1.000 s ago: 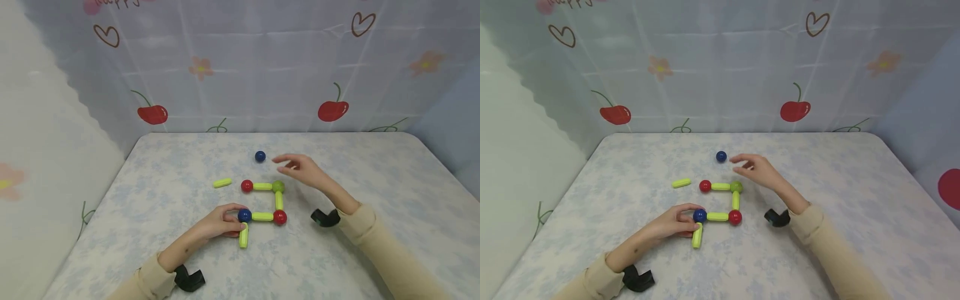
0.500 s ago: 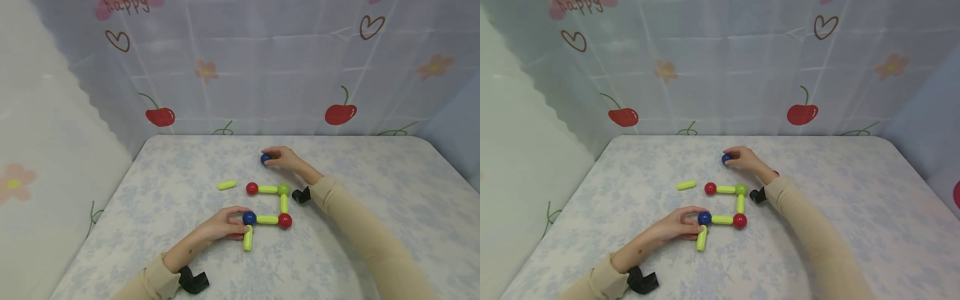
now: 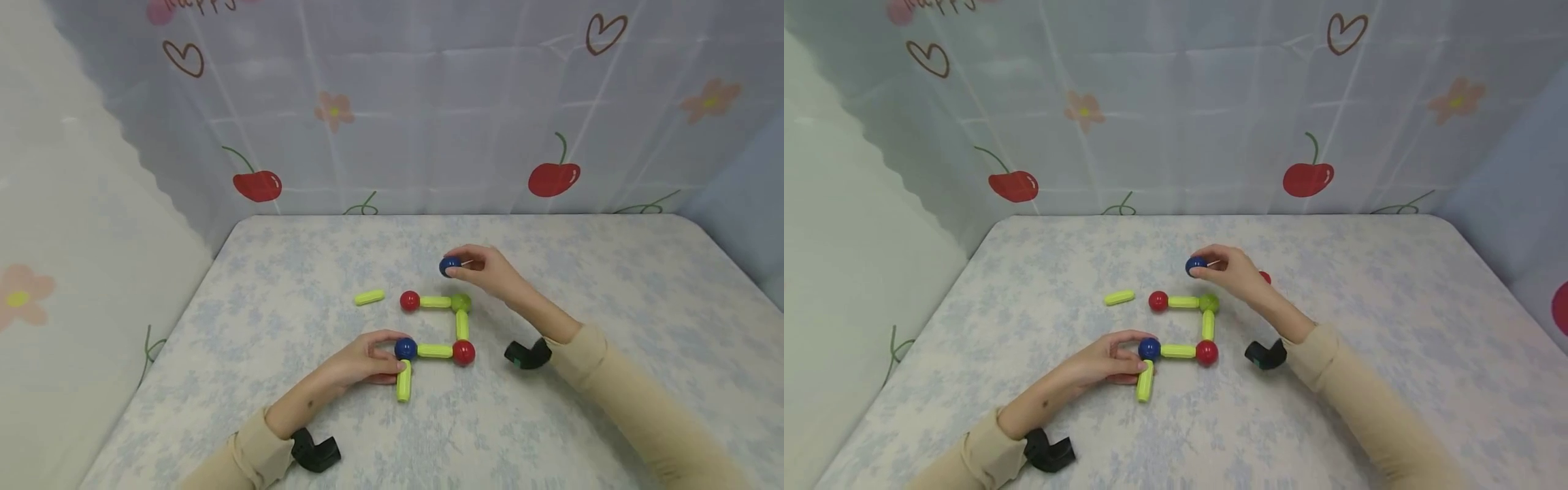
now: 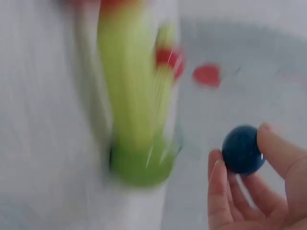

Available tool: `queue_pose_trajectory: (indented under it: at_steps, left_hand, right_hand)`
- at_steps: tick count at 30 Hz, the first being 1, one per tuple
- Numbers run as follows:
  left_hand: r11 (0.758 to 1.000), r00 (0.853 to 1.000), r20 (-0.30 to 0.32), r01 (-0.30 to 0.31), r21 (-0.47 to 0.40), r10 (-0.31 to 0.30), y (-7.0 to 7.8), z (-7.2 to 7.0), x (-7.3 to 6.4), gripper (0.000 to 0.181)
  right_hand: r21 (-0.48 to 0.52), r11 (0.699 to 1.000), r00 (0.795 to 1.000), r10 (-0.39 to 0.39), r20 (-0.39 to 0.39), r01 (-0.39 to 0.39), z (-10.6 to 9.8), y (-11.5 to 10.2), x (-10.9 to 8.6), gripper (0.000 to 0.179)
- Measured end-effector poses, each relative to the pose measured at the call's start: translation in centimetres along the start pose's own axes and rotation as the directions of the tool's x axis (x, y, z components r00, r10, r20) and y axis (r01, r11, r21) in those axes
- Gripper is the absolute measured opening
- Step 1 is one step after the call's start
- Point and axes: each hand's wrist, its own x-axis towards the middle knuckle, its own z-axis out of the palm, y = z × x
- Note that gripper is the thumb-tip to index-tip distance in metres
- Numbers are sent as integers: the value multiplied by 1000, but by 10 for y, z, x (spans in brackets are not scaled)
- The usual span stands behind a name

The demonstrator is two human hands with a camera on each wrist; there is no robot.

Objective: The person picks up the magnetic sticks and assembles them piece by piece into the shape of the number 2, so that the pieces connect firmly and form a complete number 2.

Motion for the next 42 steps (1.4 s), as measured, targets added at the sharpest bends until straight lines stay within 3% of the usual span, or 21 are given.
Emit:
queue_pose_trajectory:
  at_steps: [4, 7, 9, 13, 15, 17, 19, 23, 30, 38, 42]
  left_hand:
    - [1000, 1000, 9, 0, -12, 0, 0, -1, 1, 47]
    - [1000, 1000, 9, -4, -14, 4, 0, -3, 2, 47]
    - [1000, 1000, 7, -8, -14, 8, 0, -3, 2, 46]
    - [1000, 1000, 12, -12, -24, 12, -1, -3, 3, 46]
    - [999, 1000, 12, -8, -32, 9, -1, -3, 3, 47]
    - [999, 1000, 13, -5, -38, 5, -1, -3, 3, 47]
    - [999, 1000, 13, 3, -43, -3, 0, -3, 2, 47]
    - [999, 1000, 13, 15, -50, -14, 1, -2, 1, 47]
    - [997, 1000, -2, 26, -75, -26, 2, -3, 0, 49]
    - [994, 1000, -6, 22, -103, -23, 1, -3, 0, 49]
    - [994, 1000, -8, 27, -105, -28, 0, -2, 1, 49]
  right_hand:
    - [153, 986, 994, 47, 102, -63, 26, -18, -59, 41]
    - [307, 940, 961, 63, 268, -147, 53, -20, -94, 42]
    - [399, 881, 923, 98, 373, -255, 69, -17, -110, 42]
    - [530, 718, 850, 165, 501, -452, 94, -12, -128, 39]
    - [567, 655, 834, 187, 518, -499, 101, -12, -132, 40]
    - [590, 632, 837, 183, 515, -502, 106, -13, -133, 41]
    - [595, 636, 846, 188, 499, -492, 108, -14, -132, 45]
    - [578, 672, 865, 197, 462, -462, 112, -14, -130, 49]
    - [539, 713, 883, 256, 394, -448, 119, -17, -128, 49]
    - [540, 723, 892, 256, 371, -432, 122, -20, -127, 50]
    - [504, 767, 901, 220, 375, -397, 117, -19, -131, 49]
